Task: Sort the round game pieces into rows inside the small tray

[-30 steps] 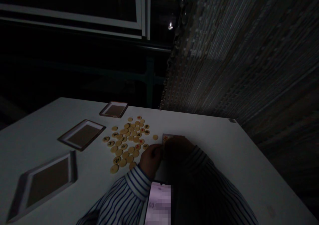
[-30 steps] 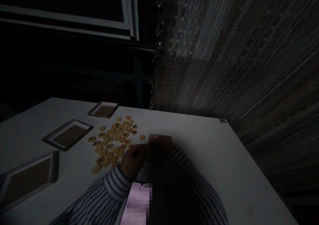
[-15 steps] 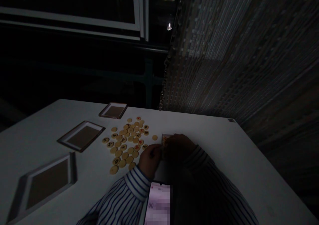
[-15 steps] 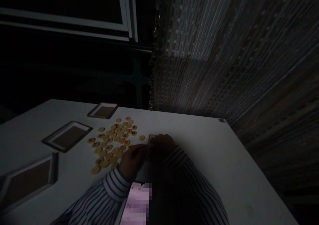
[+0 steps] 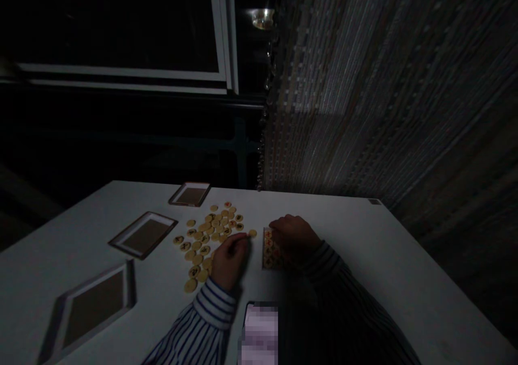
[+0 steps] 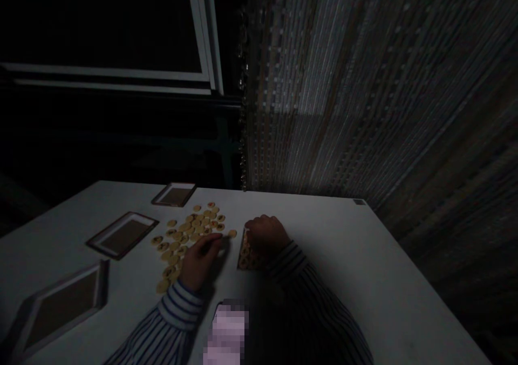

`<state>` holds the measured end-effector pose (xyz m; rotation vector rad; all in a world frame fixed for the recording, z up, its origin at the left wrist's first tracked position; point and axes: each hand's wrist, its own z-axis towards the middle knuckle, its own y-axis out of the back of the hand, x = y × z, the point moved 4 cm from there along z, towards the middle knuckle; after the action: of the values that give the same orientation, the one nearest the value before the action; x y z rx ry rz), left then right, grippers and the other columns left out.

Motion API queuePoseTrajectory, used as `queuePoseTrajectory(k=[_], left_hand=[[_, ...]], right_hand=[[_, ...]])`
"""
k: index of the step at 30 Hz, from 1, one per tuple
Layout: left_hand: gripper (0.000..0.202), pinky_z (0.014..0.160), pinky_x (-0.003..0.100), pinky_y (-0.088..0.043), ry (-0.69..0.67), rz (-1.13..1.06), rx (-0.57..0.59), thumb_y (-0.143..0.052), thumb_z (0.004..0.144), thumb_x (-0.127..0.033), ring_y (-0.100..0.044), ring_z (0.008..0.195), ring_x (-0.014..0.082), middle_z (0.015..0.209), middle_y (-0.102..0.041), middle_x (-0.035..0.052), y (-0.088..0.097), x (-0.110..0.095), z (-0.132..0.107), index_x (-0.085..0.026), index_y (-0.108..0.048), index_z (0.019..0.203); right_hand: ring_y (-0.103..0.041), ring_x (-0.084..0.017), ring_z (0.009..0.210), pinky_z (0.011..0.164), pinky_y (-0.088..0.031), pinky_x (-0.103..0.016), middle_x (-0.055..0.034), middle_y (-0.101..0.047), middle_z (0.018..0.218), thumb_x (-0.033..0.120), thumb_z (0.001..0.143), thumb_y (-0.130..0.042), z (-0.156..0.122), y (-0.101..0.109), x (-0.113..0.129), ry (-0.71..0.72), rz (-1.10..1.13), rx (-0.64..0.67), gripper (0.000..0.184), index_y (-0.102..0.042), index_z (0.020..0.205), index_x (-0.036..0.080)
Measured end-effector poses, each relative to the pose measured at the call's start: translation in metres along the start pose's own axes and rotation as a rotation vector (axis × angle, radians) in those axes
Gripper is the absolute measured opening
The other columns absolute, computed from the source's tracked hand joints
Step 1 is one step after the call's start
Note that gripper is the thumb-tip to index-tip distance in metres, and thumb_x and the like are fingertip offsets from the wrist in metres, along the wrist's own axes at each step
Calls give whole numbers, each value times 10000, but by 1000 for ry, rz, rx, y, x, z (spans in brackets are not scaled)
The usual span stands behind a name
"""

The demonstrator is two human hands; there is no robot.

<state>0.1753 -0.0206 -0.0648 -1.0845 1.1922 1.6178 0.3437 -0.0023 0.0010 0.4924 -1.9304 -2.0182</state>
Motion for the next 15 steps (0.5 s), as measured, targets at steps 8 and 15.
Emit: queuePoseTrajectory(k=[8, 15], left_hand=[[299, 787, 348, -482, -57, 124, -9, -580, 679, -352, -619, 832, 197, 889, -669, 80, 46, 9, 29, -147, -617, 893], [271, 829, 330, -431, -278, 590, 161, -486, 751, -290, -589, 917, 208, 970, -650, 95, 50, 13, 45, -166, -618, 953]], right_hand=[[-521, -191, 952, 813, -339, -304, -68, -630, 1007, 266, 844, -366, -2, 13, 15, 5, 126, -106, 304, -587, 1039, 193], [-527, -201, 923, 769, -347, -311, -67, -635, 969, 275, 825, -382, 12, 17, 33, 55, 78, -63, 289, -595, 1002, 193]])
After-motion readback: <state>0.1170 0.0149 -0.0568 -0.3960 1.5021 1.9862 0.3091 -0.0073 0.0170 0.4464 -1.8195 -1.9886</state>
